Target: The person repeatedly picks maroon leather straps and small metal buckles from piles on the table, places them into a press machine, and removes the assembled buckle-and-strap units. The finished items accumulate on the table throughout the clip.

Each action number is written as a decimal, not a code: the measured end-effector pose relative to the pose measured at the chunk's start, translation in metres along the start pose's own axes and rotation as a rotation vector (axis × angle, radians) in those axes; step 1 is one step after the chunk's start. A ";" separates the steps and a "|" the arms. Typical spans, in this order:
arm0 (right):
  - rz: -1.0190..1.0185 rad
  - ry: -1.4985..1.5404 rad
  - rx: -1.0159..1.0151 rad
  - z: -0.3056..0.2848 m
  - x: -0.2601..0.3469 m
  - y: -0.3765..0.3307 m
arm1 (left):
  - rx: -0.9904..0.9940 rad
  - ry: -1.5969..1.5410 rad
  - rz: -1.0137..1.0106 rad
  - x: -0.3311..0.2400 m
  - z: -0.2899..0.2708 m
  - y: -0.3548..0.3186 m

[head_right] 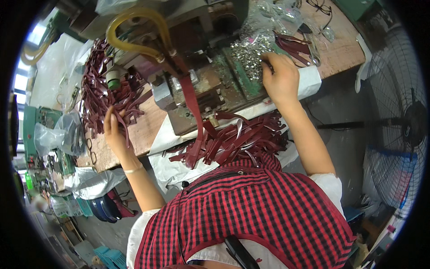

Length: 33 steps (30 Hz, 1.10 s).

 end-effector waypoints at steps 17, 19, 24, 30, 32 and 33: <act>0.335 1.137 0.378 0.019 0.142 0.013 | 0.319 -0.039 0.607 -0.165 0.200 -0.059; 0.322 1.134 0.382 0.019 0.144 0.016 | 0.350 -0.144 0.575 -0.159 0.199 -0.042; 0.347 0.922 0.370 -0.009 0.148 0.019 | 0.330 -0.125 0.586 -0.161 0.204 -0.052; -0.191 0.338 0.174 -0.033 0.117 0.017 | 0.646 0.298 0.930 -0.126 0.213 -0.119; -0.110 -0.133 0.124 -0.025 0.057 0.005 | 0.752 0.590 1.120 -0.114 0.240 -0.149; -0.019 -0.280 0.195 -0.014 0.029 -0.003 | 0.761 0.590 1.173 -0.110 0.249 -0.156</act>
Point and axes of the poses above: each hand's wrist, its own y-axis towards the middle knuckle, its own z-axis out of the palm, x = y × z, the point moved 9 cm from there along y, towards the middle knuckle, and after that the axes turned 13 degrees about -y, right-handed, at the moved point
